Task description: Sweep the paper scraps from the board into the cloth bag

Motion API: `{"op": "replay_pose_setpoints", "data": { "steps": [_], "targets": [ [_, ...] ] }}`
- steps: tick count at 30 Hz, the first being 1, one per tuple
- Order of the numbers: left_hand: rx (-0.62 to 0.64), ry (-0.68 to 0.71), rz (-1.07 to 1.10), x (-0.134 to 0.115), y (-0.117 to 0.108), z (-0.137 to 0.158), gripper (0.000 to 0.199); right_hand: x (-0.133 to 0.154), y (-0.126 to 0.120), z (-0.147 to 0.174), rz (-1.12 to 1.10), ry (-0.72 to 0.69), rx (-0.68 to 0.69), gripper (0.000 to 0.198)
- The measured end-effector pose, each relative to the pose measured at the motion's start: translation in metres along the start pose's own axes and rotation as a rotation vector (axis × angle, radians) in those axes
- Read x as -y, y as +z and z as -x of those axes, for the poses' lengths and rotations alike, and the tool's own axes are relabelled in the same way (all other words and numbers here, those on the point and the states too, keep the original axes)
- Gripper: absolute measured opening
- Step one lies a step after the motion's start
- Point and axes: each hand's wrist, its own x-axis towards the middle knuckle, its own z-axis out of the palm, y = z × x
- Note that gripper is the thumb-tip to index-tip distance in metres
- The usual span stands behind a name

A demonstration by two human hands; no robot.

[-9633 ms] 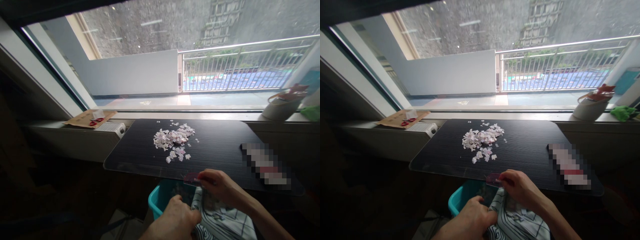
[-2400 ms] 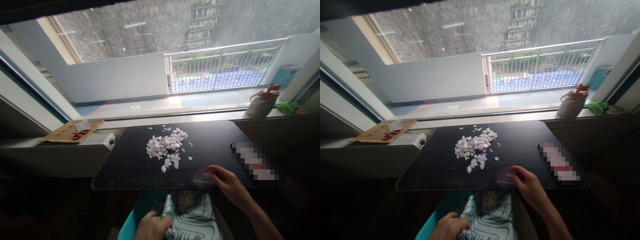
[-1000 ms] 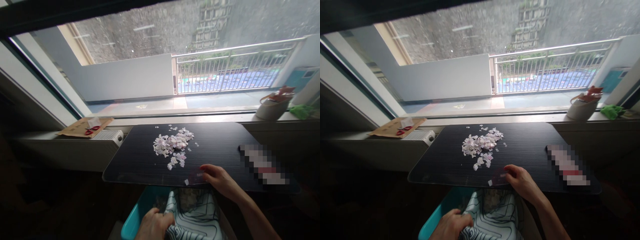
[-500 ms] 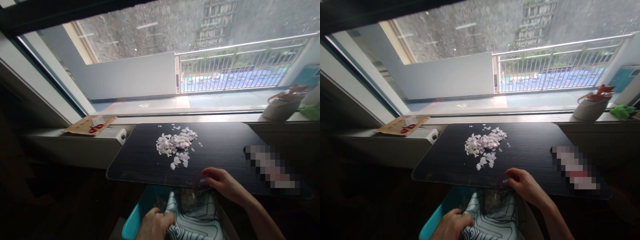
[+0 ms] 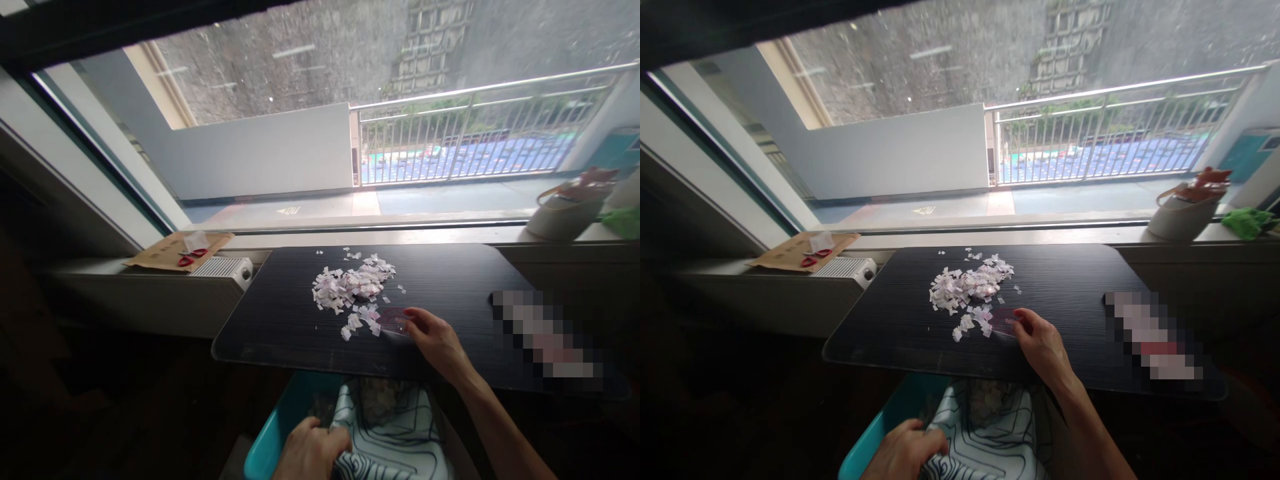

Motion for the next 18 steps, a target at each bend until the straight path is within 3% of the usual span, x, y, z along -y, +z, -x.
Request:
{"op": "replay_pose_setpoints", "data": {
  "steps": [6, 18],
  "targets": [
    [0.024, -0.020, 0.024, -0.007, -0.009, -0.001, 0.011, -0.001, -0.011, 0.004, -0.003, 0.041, 0.002, 0.039],
    [0.061, -0.024, 0.038, -0.011, -0.014, -0.003, 0.012, -0.014, -0.015, 0.006, -0.001, 0.070, -0.015, 0.039]
  ]
}}
